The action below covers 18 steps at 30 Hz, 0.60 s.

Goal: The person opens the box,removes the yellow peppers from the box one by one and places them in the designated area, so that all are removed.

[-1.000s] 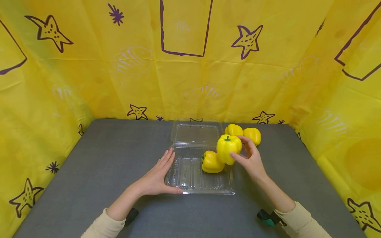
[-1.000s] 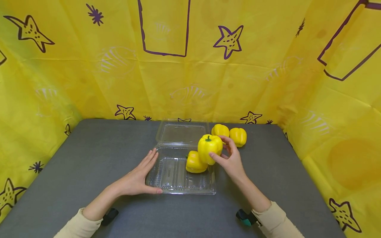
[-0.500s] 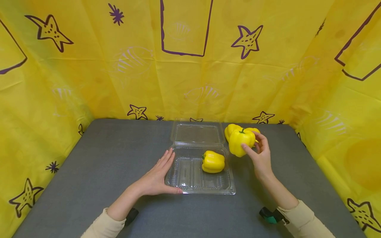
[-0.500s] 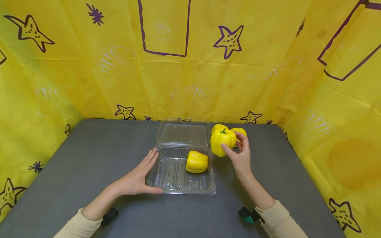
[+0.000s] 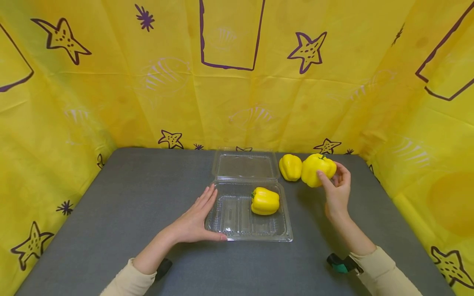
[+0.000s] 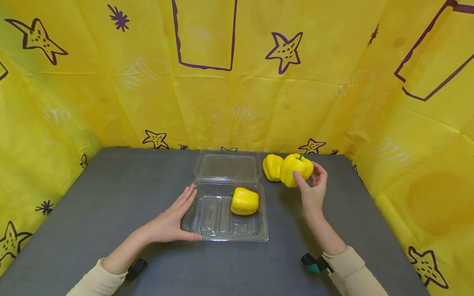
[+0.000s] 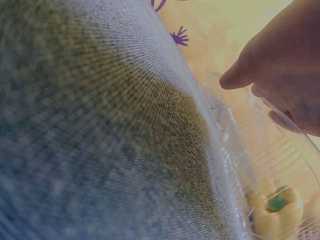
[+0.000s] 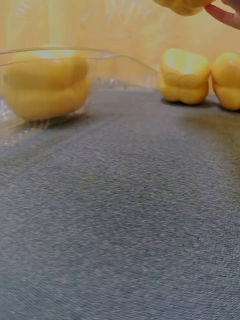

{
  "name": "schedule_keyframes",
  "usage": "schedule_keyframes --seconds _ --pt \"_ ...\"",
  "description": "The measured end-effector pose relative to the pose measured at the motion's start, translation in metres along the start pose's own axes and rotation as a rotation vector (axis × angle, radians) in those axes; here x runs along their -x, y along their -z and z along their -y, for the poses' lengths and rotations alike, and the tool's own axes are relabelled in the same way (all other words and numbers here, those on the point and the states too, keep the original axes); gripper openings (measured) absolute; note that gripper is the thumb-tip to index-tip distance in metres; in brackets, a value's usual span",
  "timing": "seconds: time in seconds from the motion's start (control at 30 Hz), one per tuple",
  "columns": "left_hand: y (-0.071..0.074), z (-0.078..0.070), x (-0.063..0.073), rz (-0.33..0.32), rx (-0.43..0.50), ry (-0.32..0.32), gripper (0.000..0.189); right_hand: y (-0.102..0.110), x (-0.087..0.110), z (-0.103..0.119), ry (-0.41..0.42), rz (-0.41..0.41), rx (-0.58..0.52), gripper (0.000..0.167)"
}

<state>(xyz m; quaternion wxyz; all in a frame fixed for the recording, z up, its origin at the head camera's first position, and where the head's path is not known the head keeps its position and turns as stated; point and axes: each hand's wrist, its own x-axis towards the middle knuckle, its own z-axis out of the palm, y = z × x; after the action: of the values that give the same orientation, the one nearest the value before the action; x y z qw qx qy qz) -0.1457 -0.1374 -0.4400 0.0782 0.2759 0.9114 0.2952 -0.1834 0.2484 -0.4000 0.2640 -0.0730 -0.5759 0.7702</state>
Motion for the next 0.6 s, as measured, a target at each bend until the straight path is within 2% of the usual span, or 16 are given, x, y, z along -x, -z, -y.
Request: schedule_keyframes --seconds 0.23,0.6 --pt "0.000 0.000 0.000 0.005 0.008 0.003 0.133 0.006 -0.013 -0.002 0.060 -0.130 -0.031 0.052" --pt "0.000 0.000 0.000 0.005 0.000 0.000 0.132 0.026 -0.037 0.002 0.028 -0.279 -0.062 0.058"
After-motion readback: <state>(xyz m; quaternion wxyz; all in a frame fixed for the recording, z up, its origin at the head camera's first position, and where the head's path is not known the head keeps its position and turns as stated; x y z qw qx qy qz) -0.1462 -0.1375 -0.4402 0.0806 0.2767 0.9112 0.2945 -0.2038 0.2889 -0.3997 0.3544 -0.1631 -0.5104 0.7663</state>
